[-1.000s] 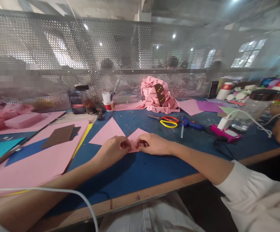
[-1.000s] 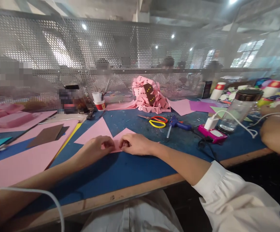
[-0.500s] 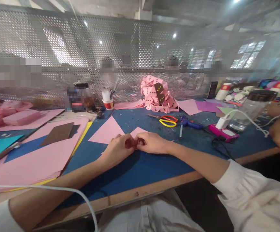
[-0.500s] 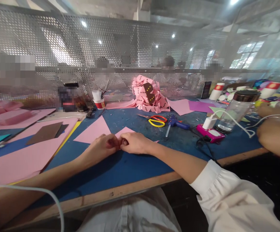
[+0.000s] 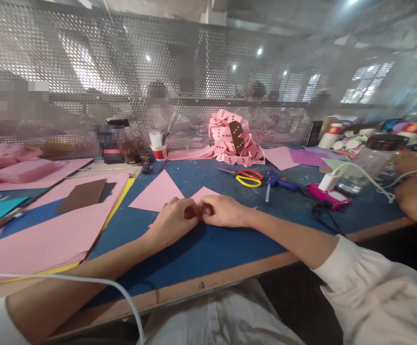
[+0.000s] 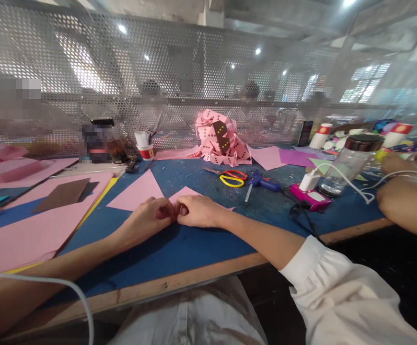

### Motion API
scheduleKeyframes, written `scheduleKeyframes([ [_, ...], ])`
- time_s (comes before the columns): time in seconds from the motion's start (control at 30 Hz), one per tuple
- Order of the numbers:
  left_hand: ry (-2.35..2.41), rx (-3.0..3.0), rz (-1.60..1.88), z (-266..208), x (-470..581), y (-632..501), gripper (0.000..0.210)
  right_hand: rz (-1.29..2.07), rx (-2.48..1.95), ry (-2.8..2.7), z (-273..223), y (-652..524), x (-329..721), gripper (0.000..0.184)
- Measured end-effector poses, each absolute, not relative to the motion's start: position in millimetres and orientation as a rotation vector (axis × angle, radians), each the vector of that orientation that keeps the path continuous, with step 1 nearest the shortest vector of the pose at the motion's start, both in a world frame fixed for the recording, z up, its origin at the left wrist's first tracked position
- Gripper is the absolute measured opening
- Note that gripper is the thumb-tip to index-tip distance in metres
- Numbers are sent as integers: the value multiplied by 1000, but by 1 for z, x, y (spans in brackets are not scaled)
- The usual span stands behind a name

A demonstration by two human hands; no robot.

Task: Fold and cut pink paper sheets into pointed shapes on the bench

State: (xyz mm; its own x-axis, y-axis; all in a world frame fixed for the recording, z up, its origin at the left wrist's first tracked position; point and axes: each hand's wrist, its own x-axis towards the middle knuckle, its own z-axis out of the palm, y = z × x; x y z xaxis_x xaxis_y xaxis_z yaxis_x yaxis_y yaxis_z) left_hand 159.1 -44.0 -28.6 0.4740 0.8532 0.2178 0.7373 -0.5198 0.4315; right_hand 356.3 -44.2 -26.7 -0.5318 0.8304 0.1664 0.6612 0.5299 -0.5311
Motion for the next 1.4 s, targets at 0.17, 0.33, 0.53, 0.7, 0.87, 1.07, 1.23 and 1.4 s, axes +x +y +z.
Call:
scheduleKeyframes([
  [0.17, 1352, 2458, 596, -29, 159, -44, 8, 661, -1176, -2396, -26, -41, 359, 14],
  [0.33, 1359, 2463, 609, -30, 159, -43, 9, 741, -1108, -2445, -23, -39, 362, 14],
  [0.53, 1371, 2450, 627, -31, 160, -43, 12, 730, -1115, -2431, -23, -37, 360, 16],
  [0.7, 1387, 2434, 643, -32, 162, -43, 18, 705, -1169, -2421, -24, -36, 360, 16],
  [0.87, 1391, 2419, 645, -32, 161, -42, 9, 815, -1105, -2441, -18, -39, 363, 20],
  [1.07, 1324, 2384, 614, -32, 157, -39, 10, 795, -1108, -2455, -15, -41, 365, 30],
  [1.23, 1296, 2380, 607, -31, 155, -39, 12, 782, -1097, -2456, -16, -41, 366, 31],
  [1.4, 1285, 2367, 601, -29, 155, -39, 14, 742, -1076, -2473, -18, -40, 366, 31],
])
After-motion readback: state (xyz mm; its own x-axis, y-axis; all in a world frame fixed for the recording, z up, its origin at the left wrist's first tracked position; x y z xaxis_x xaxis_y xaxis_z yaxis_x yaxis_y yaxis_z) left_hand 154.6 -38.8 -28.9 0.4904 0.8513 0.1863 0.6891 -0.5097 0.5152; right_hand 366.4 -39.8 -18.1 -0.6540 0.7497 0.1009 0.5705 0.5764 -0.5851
